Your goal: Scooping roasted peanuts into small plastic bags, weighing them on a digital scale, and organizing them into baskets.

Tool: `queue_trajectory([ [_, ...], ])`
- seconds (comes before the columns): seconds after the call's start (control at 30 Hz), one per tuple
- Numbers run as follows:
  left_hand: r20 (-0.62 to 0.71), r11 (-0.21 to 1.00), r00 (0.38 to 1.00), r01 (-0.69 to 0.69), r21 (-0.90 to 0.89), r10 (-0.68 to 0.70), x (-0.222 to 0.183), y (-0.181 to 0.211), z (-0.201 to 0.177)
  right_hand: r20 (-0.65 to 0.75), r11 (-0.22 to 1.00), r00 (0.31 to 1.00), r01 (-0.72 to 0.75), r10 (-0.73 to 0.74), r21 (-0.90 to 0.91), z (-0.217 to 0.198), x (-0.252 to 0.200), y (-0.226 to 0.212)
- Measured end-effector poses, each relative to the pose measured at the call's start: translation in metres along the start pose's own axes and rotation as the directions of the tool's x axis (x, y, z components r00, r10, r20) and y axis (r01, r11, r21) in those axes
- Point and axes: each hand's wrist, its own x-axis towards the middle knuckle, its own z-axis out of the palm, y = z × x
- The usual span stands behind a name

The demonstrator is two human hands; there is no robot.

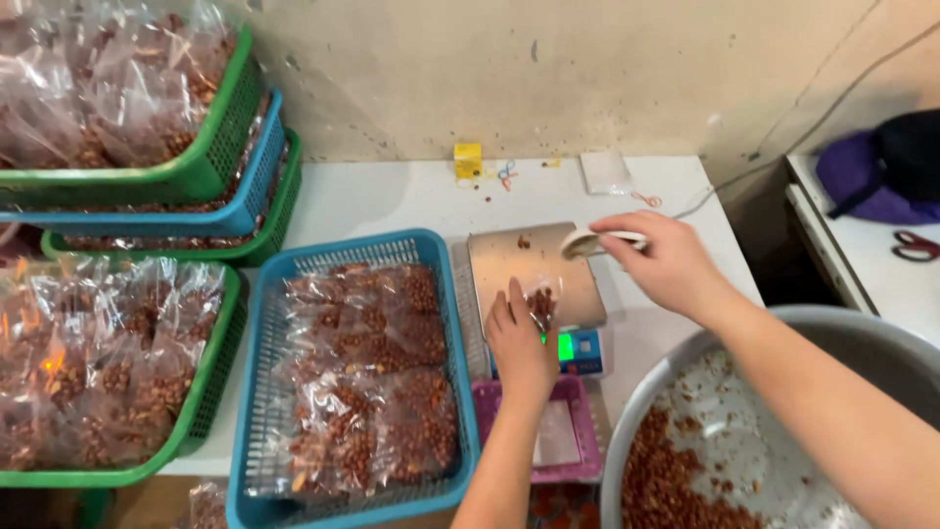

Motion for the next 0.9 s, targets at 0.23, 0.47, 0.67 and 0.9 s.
queue_trajectory([
  [0.23, -0.059, 0.975, 0.974, 0.221, 0.010, -0.220, 0.007, -0.009, 0.006, 0.193, 0.972, 0.980, -0.007, 0.054, -0.236, 0.084, 0.074, 0.062],
  [0.47, -0.077, 0.959, 0.957, 0.283, 0.026, -0.280, 0.010, -0.007, 0.013, 0.274, 0.930, 0.957, 0.013, 0.095, -0.367, 0.119, 0.083, 0.079],
  [0.67, -0.089, 0.946, 0.945, 0.321, 0.045, -0.316, 0.016, 0.002, 0.017, 0.306, 0.913, 0.939, -0.016, 0.154, -0.408, 0.113, 0.081, 0.077],
  [0.9, -0.088, 0.930, 0.931, 0.361, 0.068, -0.355, 0.018, 0.000, 0.029, 0.370, 0.922, 0.911, -0.027, 0.182, -0.386, 0.103, 0.080, 0.074],
])
